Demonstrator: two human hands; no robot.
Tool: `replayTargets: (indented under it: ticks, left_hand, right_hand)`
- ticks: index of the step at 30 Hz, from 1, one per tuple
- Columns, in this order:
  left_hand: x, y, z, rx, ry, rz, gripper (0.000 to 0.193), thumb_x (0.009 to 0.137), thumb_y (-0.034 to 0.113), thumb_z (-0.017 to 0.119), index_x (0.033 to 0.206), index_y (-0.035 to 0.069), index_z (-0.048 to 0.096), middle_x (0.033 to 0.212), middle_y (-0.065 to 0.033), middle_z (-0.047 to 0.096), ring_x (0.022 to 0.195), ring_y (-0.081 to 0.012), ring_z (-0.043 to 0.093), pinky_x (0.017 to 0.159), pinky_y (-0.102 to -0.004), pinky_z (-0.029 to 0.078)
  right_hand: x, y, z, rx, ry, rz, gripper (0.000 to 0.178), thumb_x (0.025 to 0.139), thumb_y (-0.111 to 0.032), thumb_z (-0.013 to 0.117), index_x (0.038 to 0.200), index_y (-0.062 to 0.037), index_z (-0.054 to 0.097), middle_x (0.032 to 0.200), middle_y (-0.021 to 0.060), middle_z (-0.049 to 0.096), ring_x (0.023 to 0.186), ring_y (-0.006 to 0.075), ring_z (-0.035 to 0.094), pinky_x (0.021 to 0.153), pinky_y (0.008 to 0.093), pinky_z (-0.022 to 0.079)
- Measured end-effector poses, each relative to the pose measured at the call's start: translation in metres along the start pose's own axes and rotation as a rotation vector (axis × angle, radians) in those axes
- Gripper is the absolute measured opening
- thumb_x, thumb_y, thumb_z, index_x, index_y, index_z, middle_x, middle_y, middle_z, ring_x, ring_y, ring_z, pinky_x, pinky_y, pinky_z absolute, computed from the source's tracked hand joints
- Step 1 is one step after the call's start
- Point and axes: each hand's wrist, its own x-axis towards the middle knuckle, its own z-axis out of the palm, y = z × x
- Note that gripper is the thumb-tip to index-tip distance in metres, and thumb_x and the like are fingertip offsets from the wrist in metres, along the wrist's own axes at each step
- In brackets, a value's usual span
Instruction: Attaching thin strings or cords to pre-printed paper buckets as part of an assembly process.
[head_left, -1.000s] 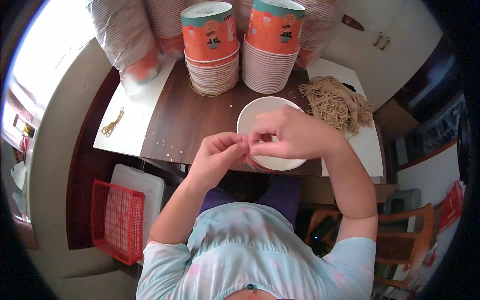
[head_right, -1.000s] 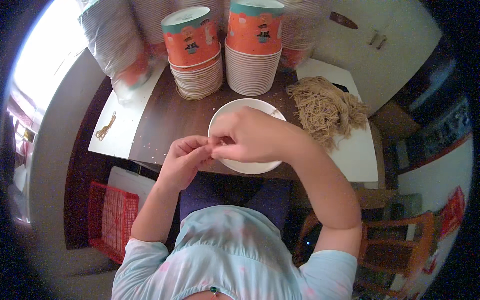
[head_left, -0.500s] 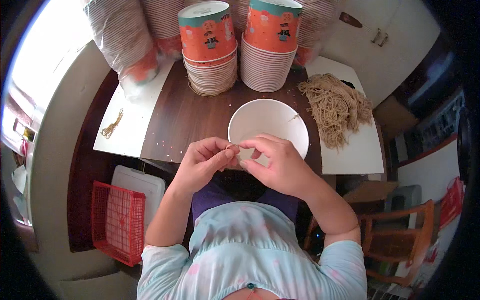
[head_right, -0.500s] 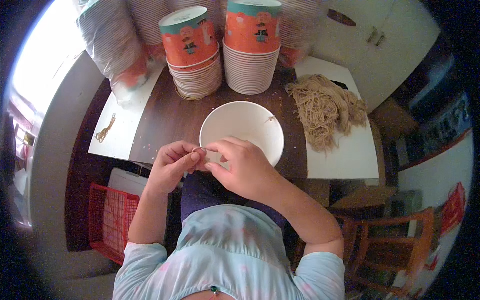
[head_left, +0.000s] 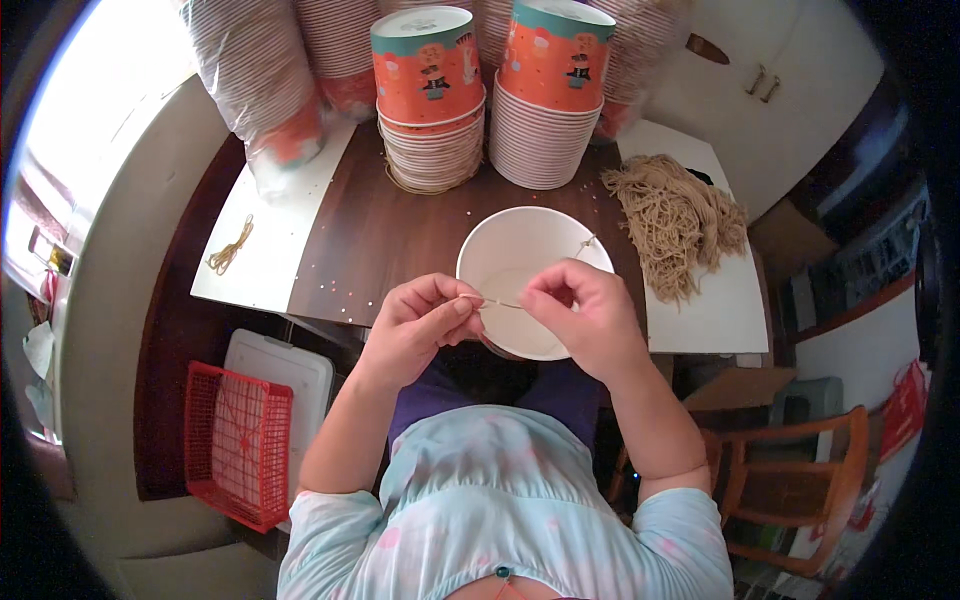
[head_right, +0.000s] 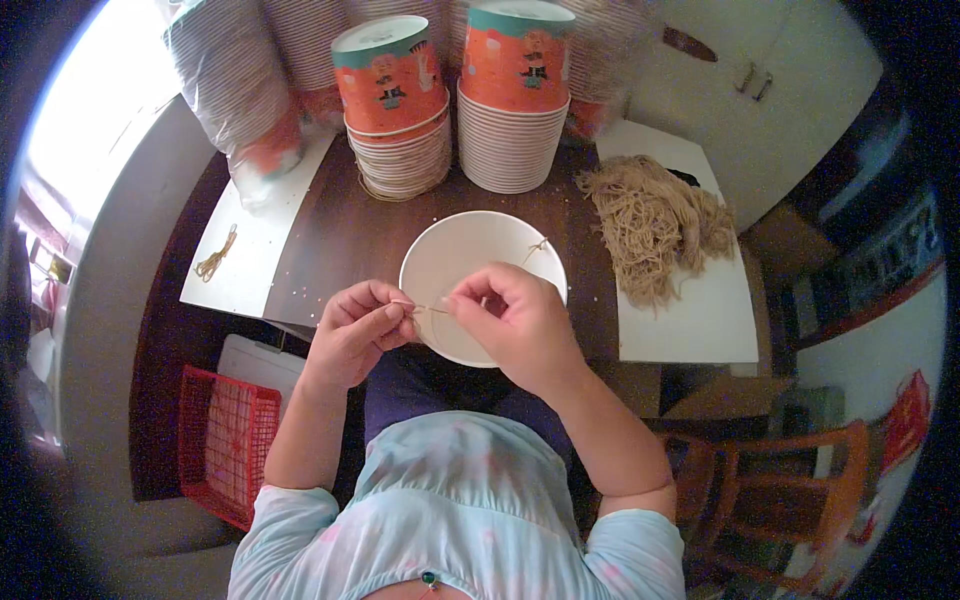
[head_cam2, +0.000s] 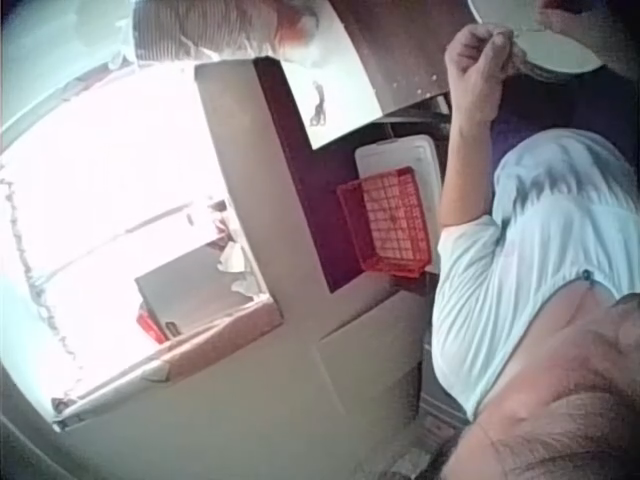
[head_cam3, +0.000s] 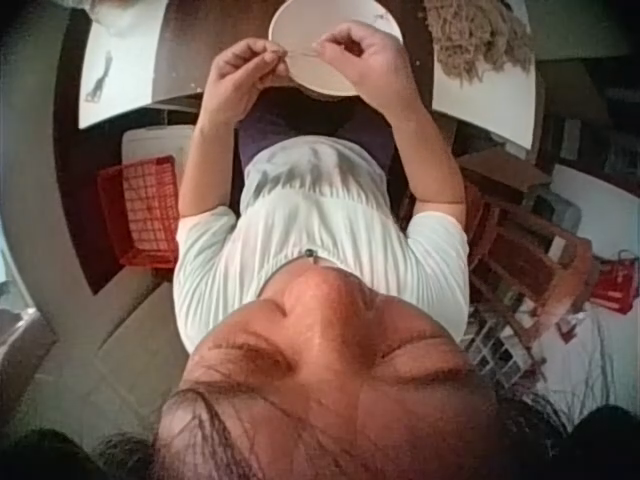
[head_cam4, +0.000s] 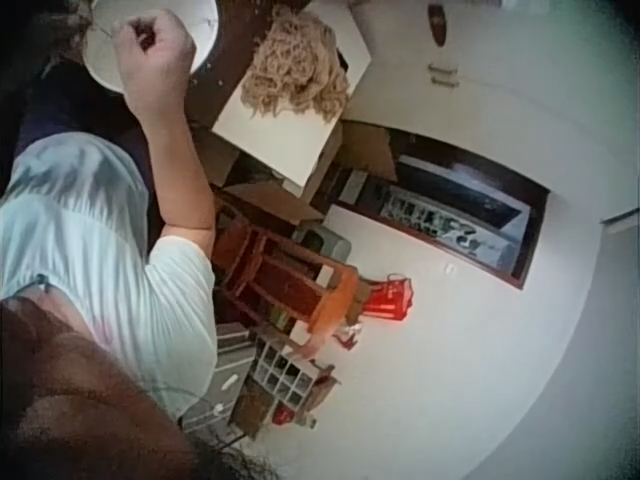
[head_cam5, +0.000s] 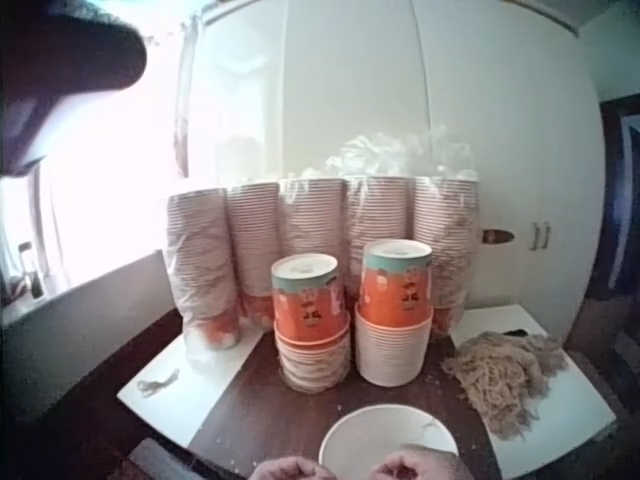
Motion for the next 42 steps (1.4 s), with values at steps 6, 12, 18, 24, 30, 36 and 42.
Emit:
replayTargets:
  ticks: [6, 12, 18, 24, 30, 36, 42]
  left_hand:
    - [0.003, 0.0, -0.003, -0.052, -0.015, -0.039, 0.011, 0.093, 0.007, 0.054, 0.097, -0.001, 0.061, 0.083, -0.007, 0.064, 0.07, -0.0106, 0.059, 0.062, -0.0208, 0.045]
    - [0.004, 0.003, 0.006, -0.118, 0.034, -0.111, 0.01, 0.093, 0.007, 0.054, 0.097, -0.001, 0.06, 0.085, -0.0085, 0.065, 0.072, -0.0127, 0.062, 0.061, -0.0214, 0.048]
    - [-0.001, 0.003, 0.003, -0.121, 0.045, -0.086, 0.007, 0.089, 0.004, 0.06, 0.094, 0.0, 0.061, 0.08, -0.0072, 0.066, 0.075, -0.0132, 0.065, 0.063, -0.0193, 0.048]
    - [-0.032, 0.007, 0.023, 1.044, 0.207, 0.438, 0.011, 0.079, -0.003, 0.066, 0.089, -0.002, 0.063, 0.081, -0.0071, 0.065, 0.065, -0.0147, 0.061, 0.057, -0.0218, 0.047]
    - [-0.041, -0.009, 0.02, 1.372, 0.265, 0.839, 0.023, 0.069, -0.009, 0.065, 0.088, 0.003, 0.063, 0.08, -0.0075, 0.064, 0.07, -0.0245, 0.06, 0.064, -0.0323, 0.047]
    - [-0.027, -0.031, 0.022, 0.503, 0.398, 0.315, 0.011, 0.088, 0.004, 0.063, 0.094, -0.004, 0.06, 0.088, -0.0098, 0.067, 0.082, -0.0131, 0.065, 0.074, -0.0258, 0.054]
    - [-0.006, -0.041, 0.013, -0.079, 0.223, 0.093, 0.009, 0.087, 0.003, 0.063, 0.093, -0.003, 0.058, 0.088, -0.0116, 0.066, 0.077, -0.0154, 0.065, 0.071, -0.0264, 0.054]
  right_hand:
    - [-0.017, -0.008, 0.002, -0.54, 0.131, -0.584, 0.013, 0.074, -0.004, 0.069, 0.083, -0.0042, 0.06, 0.079, 0.0046, 0.058, 0.067, 0.0197, 0.056, 0.062, 0.0308, 0.047]
    - [0.006, 0.006, 0.017, -0.947, 0.172, -0.969, 0.017, 0.071, -0.015, 0.066, 0.086, -0.0077, 0.061, 0.084, 0.0046, 0.055, 0.07, 0.0211, 0.052, 0.062, 0.034, 0.041]
    - [0.007, 0.006, 0.019, -0.963, 0.14, -0.938, 0.017, 0.07, -0.01, 0.067, 0.083, -0.0052, 0.057, 0.081, 0.0054, 0.055, 0.07, 0.0217, 0.053, 0.062, 0.0344, 0.041]
    - [-0.026, -0.009, 0.032, -0.805, 0.08, -0.669, 0.014, 0.072, -0.008, 0.063, 0.076, -0.0046, 0.05, 0.074, 0.0082, 0.051, 0.063, 0.0259, 0.056, 0.057, 0.037, 0.046]
    - [-0.046, -0.016, 0.045, -0.563, -0.022, -0.41, 0.013, 0.073, 0.002, 0.063, 0.08, -0.0028, 0.053, 0.071, 0.0104, 0.057, 0.054, 0.0283, 0.058, 0.048, 0.0355, 0.049]
    - [-0.042, -0.002, 0.047, -0.862, 0.156, -0.477, 0.014, 0.077, -0.002, 0.063, 0.085, -0.0041, 0.052, 0.074, 0.0095, 0.056, 0.059, 0.0276, 0.059, 0.053, 0.0372, 0.049]
    - [-0.02, 0.043, 0.041, -0.928, 0.296, -0.557, 0.013, 0.076, -0.001, 0.063, 0.085, -0.0039, 0.055, 0.075, 0.01, 0.057, 0.063, 0.0292, 0.06, 0.055, 0.0361, 0.05]
